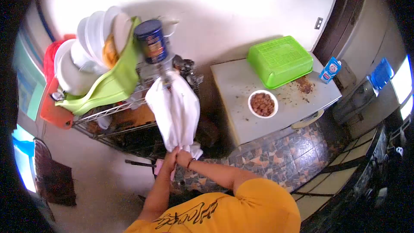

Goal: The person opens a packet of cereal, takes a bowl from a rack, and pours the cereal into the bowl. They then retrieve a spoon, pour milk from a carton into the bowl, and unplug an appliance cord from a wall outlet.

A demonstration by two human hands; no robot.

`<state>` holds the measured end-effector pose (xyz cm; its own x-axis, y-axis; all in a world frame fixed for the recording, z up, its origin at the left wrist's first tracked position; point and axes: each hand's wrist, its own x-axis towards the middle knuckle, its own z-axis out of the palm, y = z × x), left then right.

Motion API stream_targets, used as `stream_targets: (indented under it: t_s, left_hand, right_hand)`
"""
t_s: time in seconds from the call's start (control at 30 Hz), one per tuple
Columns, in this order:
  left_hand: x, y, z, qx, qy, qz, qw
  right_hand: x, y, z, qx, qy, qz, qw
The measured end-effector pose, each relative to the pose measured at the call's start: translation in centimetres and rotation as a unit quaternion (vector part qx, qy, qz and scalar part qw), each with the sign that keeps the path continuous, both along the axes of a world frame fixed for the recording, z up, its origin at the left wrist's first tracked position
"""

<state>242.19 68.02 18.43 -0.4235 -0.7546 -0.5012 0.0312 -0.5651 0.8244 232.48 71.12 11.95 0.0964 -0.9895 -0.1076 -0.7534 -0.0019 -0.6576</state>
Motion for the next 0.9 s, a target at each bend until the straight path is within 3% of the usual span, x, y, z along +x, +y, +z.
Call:
stream_targets:
  t_s: [0.03, 0.07, 0.13, 0.2, 0.23, 0.27, 0.33, 0.37, 0.43, 0.47, 0.5, 0.53, 0.57, 0.6, 0.63, 0.67, 0.73, 0.83, 0.9]
  left_hand:
    - [-1.2, 0.9, 1.8, 0.035, -0.035, 0.06, 0.997]
    - [-1.2, 1.1, 0.1, 0.008, -0.019, 0.062, 0.998]
    - [-2.3, 2.2, -1.4, -0.014, -0.041, 0.056, 0.997]
    - [-4.9, 3.8, -1.0, -0.03, -0.056, 0.087, 0.994]
    - [-6.0, 4.4, -0.8, -0.045, -0.07, 0.113, 0.99]
    - [-6.7, 4.2, -2.0, -0.044, -0.072, 0.121, 0.989]
    - [-6.6, 3.2, -5.2, -0.146, -0.245, 0.197, 0.938]
    - [-6.4, 2.7, -4.0, -0.166, -0.272, 0.17, 0.932]
    - [-5.3, 1.8, -3.7, -0.229, -0.292, 0.084, 0.925]
    - [-3.3, 0.5, -6.4, -0.271, -0.283, 0.024, 0.92]
    - [-1.2, 0.2, -10.2, -0.267, -0.285, 0.034, 0.92]
    - [0.7, 0.2, -14.2, -0.286, -0.441, -0.114, 0.843]
    - [1.3, 0.5, -15.9, -0.288, -0.575, -0.258, 0.721]
    - [0.9, 1.5, -14.6, -0.285, -0.576, -0.25, 0.724]
    - [0.6, 3.6, -11.9, -0.301, -0.533, -0.207, 0.764]
    - [0.5, 4.7, -10.5, -0.317, -0.487, -0.161, 0.798]
    - [1.1, 4.7, -11.2, -0.277, -0.518, -0.108, 0.802]
    - [2.2, 2.7, -16.0, -0.346, -0.461, -0.035, 0.817]
    - [0.6, 1.2, -14.0, -0.315, -0.356, 0.094, 0.875]
  right_hand:
    - [-1.2, 0.3, 0.5, 0.004, -0.027, -0.003, 1.0]
    - [-2.9, 1.5, 0.8, 0.007, -0.032, 0.0, 0.999]
    - [-6.1, 4.5, 4.8, -0.074, -0.175, 0.004, 0.982]
    - [-8.6, 6.3, 4.6, -0.003, -0.135, 0.022, 0.991]
    - [-9.9, 7.2, 4.6, 0.056, -0.247, 0.021, 0.967]
    - [-11.5, 7.8, 4.5, 0.131, -0.274, 0.02, 0.952]
    - [-15.0, 9.0, 7.4, 0.277, -0.309, 0.004, 0.91]
    - [-16.2, 10.4, 6.6, 0.093, -0.104, 0.132, 0.981]
    - [-17.5, 12.1, 3.0, -0.215, 0.115, 0.208, 0.947]
    - [-18.4, 12.0, 3.6, -0.214, 0.113, 0.219, 0.945]
    - [-19.6, 11.2, 5.4, -0.084, -0.006, 0.2, 0.976]
    - [-21.2, 10.0, 9.7, 0.068, -0.131, 0.176, 0.973]
    - [-22.9, 8.9, 14.2, 0.207, -0.239, 0.113, 0.942]
    - [-23.7, 7.9, 14.3, 0.208, -0.235, 0.122, 0.942]
    - [-24.1, 7.1, 14.1, -0.004, -0.229, 0.081, 0.97]
    - [-24.4, 6.0, 14.0, -0.217, -0.217, 0.038, 0.951]
    - [-26.0, 4.6, 17.8, -0.113, -0.28, -0.011, 0.953]
    - [-27.1, 1.0, 19.1, -0.19, -0.273, -0.038, 0.942]
    - [-27.8, -1.8, 18.3, -0.225, -0.236, -0.054, 0.944]
